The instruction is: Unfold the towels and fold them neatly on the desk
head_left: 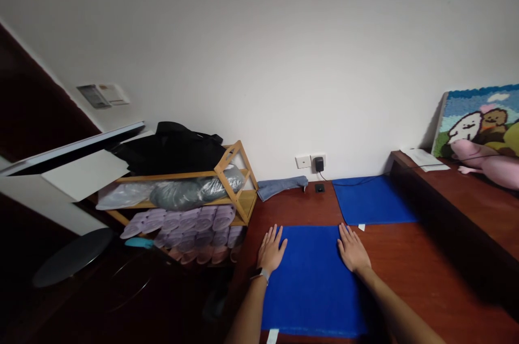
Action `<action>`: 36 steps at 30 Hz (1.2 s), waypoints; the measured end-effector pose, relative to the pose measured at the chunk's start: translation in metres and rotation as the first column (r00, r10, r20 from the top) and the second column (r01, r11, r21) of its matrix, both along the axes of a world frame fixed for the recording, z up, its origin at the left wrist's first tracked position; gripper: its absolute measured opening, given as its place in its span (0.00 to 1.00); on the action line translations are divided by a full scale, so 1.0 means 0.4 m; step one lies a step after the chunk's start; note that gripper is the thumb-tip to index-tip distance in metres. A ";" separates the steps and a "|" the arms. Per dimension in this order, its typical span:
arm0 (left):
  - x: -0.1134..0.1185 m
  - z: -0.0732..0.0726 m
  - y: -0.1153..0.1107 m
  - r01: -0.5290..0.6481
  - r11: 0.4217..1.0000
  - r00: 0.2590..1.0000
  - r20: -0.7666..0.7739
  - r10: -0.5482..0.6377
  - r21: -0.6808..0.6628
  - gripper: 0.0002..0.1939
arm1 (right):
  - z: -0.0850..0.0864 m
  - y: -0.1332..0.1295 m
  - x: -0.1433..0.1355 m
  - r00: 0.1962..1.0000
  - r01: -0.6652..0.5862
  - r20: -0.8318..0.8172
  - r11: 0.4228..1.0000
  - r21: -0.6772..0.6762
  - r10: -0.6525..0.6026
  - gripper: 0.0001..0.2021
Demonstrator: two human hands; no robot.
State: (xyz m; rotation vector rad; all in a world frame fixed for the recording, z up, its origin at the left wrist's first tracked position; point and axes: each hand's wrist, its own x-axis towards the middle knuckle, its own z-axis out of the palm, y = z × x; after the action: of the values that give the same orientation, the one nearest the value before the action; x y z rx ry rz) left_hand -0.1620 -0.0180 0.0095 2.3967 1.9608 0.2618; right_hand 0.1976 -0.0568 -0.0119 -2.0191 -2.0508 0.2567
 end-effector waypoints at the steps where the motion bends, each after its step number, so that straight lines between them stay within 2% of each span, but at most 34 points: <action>1: 0.003 -0.002 -0.001 0.001 1.000 1.000 0.000 -0.001 0.005 0.33 | 0.001 0.000 -0.001 1.000 0.005 0.000 1.000 0.000 -0.005 0.33; 8: 0.001 -0.004 0.002 0.018 1.000 1.000 -0.010 -0.018 0.016 0.32 | 0.007 0.003 -0.001 1.000 0.001 -0.015 1.000 -0.024 -0.001 0.34; 11: 0.000 0.013 0.003 0.020 1.000 0.999 -0.041 -0.020 -0.002 0.32 | 0.010 0.004 -0.001 1.000 -0.002 -0.031 1.000 -0.020 0.001 0.34; 13: 0.027 0.028 -0.001 0.036 0.999 0.998 -0.053 -0.035 0.018 0.31 | 0.012 0.005 -0.002 0.999 0.000 -0.040 1.000 -0.018 0.000 0.34; 16: 0.134 0.043 -0.013 0.120 0.990 0.993 -0.025 -0.119 0.071 0.31 | 0.018 0.004 -0.005 0.999 -0.002 -0.043 1.000 -0.020 0.001 0.34; 20: 0.349 0.025 -0.036 0.333 0.940 0.940 0.050 -0.337 0.079 0.32 | 0.018 0.003 -0.005 0.999 0.001 -0.032 1.000 -0.018 -0.002 0.34; 22: 0.431 0.006 -0.045 0.368 0.928 0.924 0.087 -0.372 0.066 0.32 | 0.013 0.004 -0.003 0.999 0.002 -0.035 1.000 -0.014 -0.003 0.34; 24: 0.467 -0.008 -0.050 0.349 0.936 0.930 0.107 -0.351 0.042 0.33 | 0.007 0.005 -0.001 0.999 -0.002 -0.041 1.000 -0.012 0.002 0.34; 25: 0.466 -0.012 -0.051 0.331 0.943 0.937 0.107 -0.332 0.030 0.33 | 0.005 0.005 0.000 0.999 -0.002 -0.044 1.000 -0.010 0.002 0.34; 27: 0.426 -0.011 -0.049 0.284 0.959 0.955 0.091 -0.283 0.007 0.33 | 0.001 0.006 0.001 0.999 0.001 -0.046 1.000 -0.002 -0.001 0.34; 33: 0.167 0.017 -0.023 0.047 0.998 0.999 0.004 -0.047 -0.044 0.34 | -0.001 0.003 -0.003 0.999 0.011 -0.044 1.000 0.011 -0.010 0.35; 36: 0.073 0.010 -0.008 -0.024 0.999 0.999 -0.023 0.023 -0.028 0.34 | -0.008 0.003 -0.003 0.999 0.017 -0.042 1.000 0.020 -0.016 0.35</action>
State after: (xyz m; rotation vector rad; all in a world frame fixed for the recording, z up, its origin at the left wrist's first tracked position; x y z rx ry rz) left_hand -0.1330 -0.0212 0.0137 2.3713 1.9896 0.2077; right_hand 0.1966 -0.0554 -0.0150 -2.0006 -2.0030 0.2715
